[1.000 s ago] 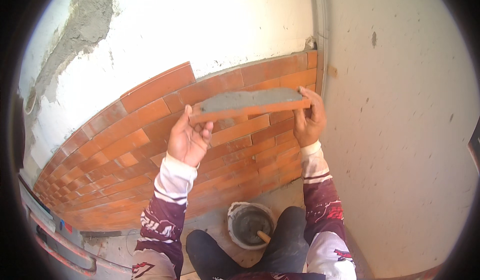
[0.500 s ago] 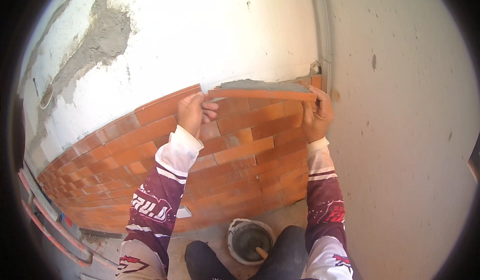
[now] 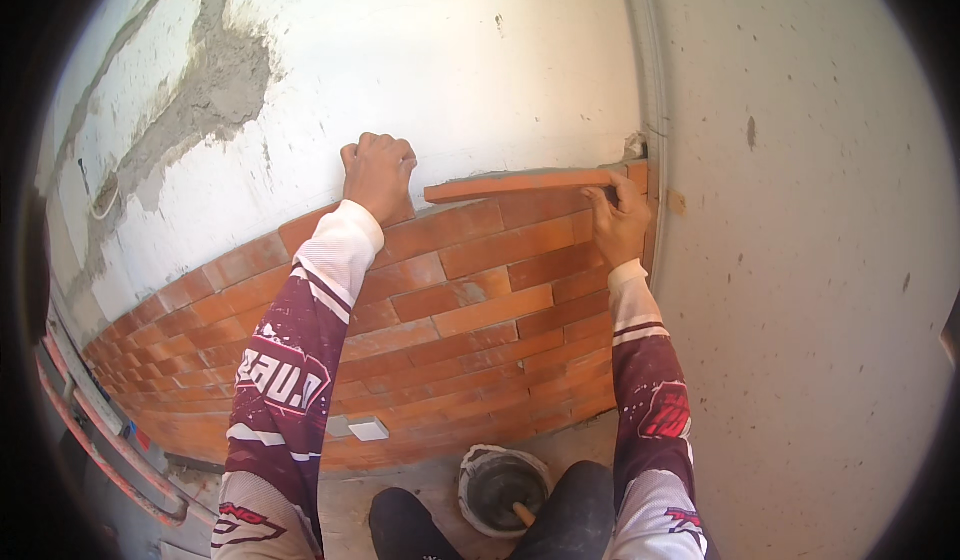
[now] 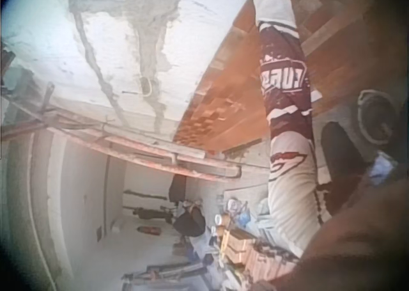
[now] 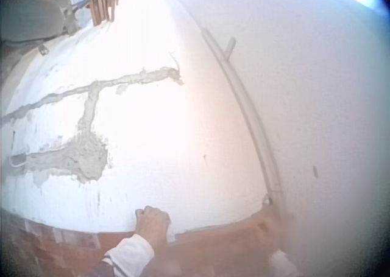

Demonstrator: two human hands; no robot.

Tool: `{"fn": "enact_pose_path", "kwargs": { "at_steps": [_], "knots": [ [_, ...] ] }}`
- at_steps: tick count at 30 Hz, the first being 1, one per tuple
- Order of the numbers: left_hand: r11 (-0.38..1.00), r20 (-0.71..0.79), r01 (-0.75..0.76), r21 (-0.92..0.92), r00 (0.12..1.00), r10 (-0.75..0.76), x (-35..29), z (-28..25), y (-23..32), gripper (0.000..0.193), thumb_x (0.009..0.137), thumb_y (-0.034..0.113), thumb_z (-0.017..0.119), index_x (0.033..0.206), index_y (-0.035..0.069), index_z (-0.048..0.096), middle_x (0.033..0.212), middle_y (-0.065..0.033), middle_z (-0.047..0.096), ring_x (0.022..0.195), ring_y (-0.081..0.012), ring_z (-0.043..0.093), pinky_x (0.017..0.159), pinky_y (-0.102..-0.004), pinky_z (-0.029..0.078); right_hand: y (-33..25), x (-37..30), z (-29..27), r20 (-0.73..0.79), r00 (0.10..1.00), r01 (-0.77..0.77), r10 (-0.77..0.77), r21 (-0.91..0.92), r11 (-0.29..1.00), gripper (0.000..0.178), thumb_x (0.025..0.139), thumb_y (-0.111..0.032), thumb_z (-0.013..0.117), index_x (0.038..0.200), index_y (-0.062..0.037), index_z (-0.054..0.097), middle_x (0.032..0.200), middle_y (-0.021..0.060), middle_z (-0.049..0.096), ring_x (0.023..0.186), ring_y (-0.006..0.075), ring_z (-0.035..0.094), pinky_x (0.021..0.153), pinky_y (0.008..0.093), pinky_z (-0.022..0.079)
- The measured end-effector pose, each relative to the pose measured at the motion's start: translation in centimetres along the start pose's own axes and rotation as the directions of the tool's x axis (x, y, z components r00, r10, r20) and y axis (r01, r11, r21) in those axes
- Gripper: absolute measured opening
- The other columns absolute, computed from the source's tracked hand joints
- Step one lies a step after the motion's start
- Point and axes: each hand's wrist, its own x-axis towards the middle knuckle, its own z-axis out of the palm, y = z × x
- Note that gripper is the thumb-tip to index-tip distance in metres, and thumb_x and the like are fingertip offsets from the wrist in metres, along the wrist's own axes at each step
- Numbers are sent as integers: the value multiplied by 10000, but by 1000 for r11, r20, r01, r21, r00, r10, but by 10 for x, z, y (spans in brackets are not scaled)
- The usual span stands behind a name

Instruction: The person applies adhesive to a wall and places terracotta tiles in a staggered pattern. They then retrieve more tiles from a bucket, measure the wall with a tape measure, and continue arranging tiles along the wall.

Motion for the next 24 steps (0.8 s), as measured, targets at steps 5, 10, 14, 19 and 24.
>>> {"fn": "enact_pose_path", "kwargs": {
  "at_steps": [5, 10, 14, 19, 24],
  "knots": [
    [993, 16, 6, -121, 1000, -4, 2, -7, -1, 82, 872, 149, 613, 836, 89, 655, 857, -59, 660, 932, -257, 573, 932, -460, 306, 14, 7, 21, 109, 986, -111, 123, -113, 987, 329, 819, -198, 745, 1078, -8, 674, 889, 116, 678, 810, 194, 640, 725, 305, 498],
    [982, 73, 34, -187, 997, -21, -3, -4, -4, 105, 881, 170, 610, 843, 80, 648, 819, -70, 678, 858, -261, 604, 930, -441, 305, 16, 19, 34, 249, 936, -244, 248, -49, 969, 378, 836, -291, 712, 1088, -11, 679, 921, 150, 703, 831, 240, 654, 762, 338, 495],
    [969, 119, 57, -239, 992, -28, -1, -10, -4, 121, 892, 184, 598, 856, 81, 652, 813, -82, 694, 816, -273, 621, 919, -417, 316, 21, 30, 37, 364, 882, -285, 300, -96, 954, 396, 838, -314, 696, 1083, -4, 680, 944, 176, 708, 858, 255, 670, 770, 346, 498],
    [965, 191, 52, -257, 982, -2, -2, -6, -10, 141, 894, 206, 598, 870, 82, 660, 826, -96, 696, 820, -284, 635, 894, -421, 344, 18, 50, 39, 431, 834, -261, 343, -240, 935, 406, 838, -322, 691, 1065, 14, 687, 950, 196, 707, 877, 282, 677, 784, 359, 499],
    [963, 217, 49, -267, 976, 10, -3, 5, -11, 110, 904, 159, 580, 866, 86, 653, 683, -64, 677, 773, -249, 626, 896, -412, 321, 18, 56, 39, 461, 811, -221, 361, -330, 918, 409, 845, -340, 677, 1045, 16, 696, 949, 207, 704, 884, 306, 676, 790, 382, 497]
  ]
}}
